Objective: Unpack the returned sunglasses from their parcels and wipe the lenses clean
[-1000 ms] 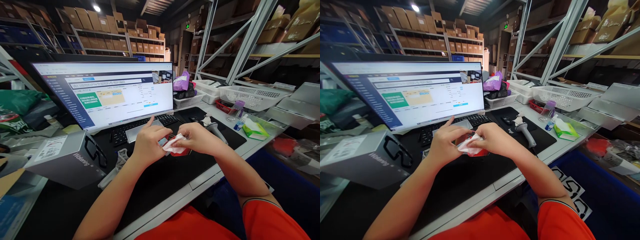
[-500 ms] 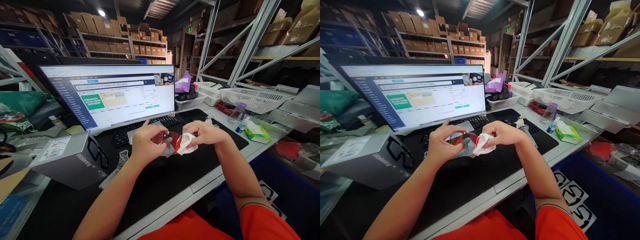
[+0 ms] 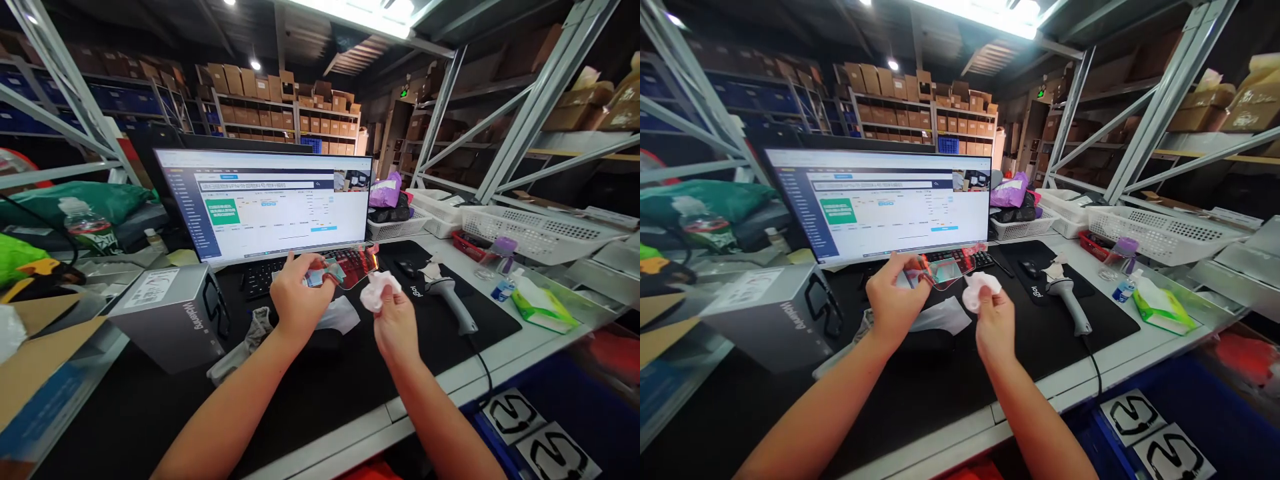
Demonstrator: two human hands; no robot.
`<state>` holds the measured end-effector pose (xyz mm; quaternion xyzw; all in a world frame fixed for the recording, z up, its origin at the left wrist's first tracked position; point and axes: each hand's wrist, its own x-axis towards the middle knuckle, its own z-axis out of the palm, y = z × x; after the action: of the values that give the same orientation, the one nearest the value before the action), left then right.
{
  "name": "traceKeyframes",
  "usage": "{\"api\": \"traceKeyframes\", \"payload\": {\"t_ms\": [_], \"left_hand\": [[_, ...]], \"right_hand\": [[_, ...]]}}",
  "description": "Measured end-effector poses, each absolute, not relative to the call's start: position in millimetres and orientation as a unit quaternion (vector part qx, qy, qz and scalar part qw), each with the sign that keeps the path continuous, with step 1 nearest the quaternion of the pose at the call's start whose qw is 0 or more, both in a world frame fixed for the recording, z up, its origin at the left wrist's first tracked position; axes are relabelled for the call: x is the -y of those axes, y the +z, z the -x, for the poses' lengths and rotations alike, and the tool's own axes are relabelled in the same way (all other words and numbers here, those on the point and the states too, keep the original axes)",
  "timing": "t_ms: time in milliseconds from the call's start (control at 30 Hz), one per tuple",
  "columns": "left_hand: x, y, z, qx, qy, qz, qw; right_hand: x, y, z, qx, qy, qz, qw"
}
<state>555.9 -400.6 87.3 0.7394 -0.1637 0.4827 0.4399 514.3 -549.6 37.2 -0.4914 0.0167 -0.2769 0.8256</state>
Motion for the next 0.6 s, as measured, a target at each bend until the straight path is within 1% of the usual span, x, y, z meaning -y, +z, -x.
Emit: {"api": "traceKeyframes", "payload": {"t_ms": [133,300,467,600], "left_hand": [[402,81,-558,0.161,0.519,-0.738,0.401],[400,76,-559,0.200,0.552,-0.725,0.359],[400,77,-560,0.239,0.526,-0.722,0.382],[402,78,-560,0.265,0.506,-0.723,0.389]], "right_hand": [[515,41,-515,0.061,-0.246,0.513,0.820],[501,51,-515,0.055,-0.237,0.488,0.838],[519,66,-513,0.030,-0.164,0.465,0.869],[538,80,-517,0.034,-0.136,0.431,0.891]]}}
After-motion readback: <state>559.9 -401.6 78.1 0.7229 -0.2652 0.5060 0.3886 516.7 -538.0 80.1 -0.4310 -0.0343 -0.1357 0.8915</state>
